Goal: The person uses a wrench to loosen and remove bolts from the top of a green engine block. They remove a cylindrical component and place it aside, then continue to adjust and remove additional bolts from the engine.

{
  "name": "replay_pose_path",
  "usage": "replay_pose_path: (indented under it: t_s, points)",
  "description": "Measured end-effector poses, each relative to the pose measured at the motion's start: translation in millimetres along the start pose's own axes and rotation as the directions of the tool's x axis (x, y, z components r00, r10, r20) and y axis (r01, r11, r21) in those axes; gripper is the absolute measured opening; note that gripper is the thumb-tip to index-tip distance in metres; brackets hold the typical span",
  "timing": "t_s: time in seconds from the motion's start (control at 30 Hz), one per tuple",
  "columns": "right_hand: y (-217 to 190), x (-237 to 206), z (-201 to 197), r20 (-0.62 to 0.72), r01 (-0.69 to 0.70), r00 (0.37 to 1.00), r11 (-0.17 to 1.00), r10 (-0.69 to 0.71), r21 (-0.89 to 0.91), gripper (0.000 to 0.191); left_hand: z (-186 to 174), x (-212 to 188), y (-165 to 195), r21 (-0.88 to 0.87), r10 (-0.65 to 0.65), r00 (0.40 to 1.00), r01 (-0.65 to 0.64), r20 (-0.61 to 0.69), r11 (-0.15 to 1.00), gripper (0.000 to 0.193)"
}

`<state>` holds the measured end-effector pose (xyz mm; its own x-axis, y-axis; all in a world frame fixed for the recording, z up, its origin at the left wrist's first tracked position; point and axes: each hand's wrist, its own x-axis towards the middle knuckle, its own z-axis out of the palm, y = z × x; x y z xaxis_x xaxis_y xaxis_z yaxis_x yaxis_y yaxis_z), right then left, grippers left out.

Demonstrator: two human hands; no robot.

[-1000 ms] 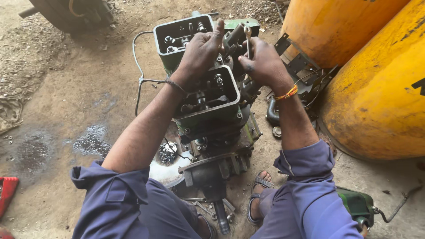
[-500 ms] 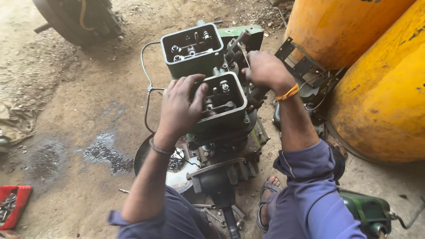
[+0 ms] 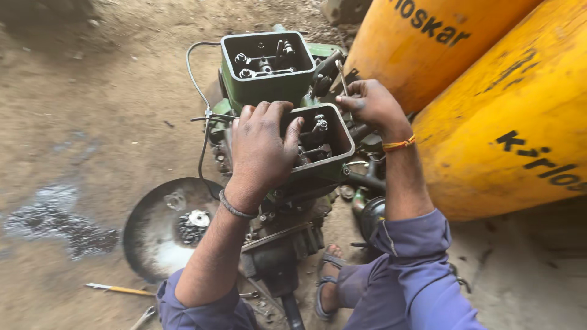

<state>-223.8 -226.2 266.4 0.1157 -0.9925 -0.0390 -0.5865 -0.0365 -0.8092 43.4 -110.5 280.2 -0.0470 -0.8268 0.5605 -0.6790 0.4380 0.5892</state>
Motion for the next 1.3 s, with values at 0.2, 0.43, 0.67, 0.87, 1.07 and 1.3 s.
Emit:
replay_pose_path:
  t_s: [0.2, 0.43, 0.67, 0.87, 1.07, 1.3]
  points:
    - [-9.8, -5.5, 2.0, -0.052, -0.123, 0.991, 0.992, 0.125, 0.03, 0.027, -3.4, 1.2, -2.2, -0.004, -0.004, 1.0, 0.004, -0.004, 1.0, 0.03]
    - [-5.6, -4.3, 1.4, -0.001, -0.082, 0.997, 0.996, 0.082, -0.015, 0.027, -1.1, -1.3, -3.7, -0.001, -0.003, 1.0, 0.003, 0.002, 1.0, 0.031]
    - [7.6, 1.8, -3.2, 0.101, 0.107, 0.989, 0.993, -0.112, 0.056, 0.033, -0.8, 0.0, 3.8, 0.024, -0.004, 1.0, 0.004, -0.004, 1.0, 0.031]
    - [-3.5, 7.3, -11.2, 0.24, 0.011, 0.968, 0.966, -0.076, 0.259, 0.048, -1.4, 0.5, 12.4, 0.02, -0.003, 1.0, 0.003, -0.006, 1.0, 0.029]
    - [-6.3, 3.7, -15.7, 0.107, 0.396, 0.918, 0.893, -0.382, -0.214, 0.058, 2.6, 8.6, 13.8, 0.004, -0.042, 0.999, 0.041, 0.024, 0.999, 0.023]
    - [-5.5, -1.7, -13.6, 0.127, 0.301, 0.949, 0.948, -0.288, -0.103, 0.045, 3.0, 8.6, 11.7, 0.003, -0.037, 0.999, 0.037, 0.013, 0.999, 0.02]
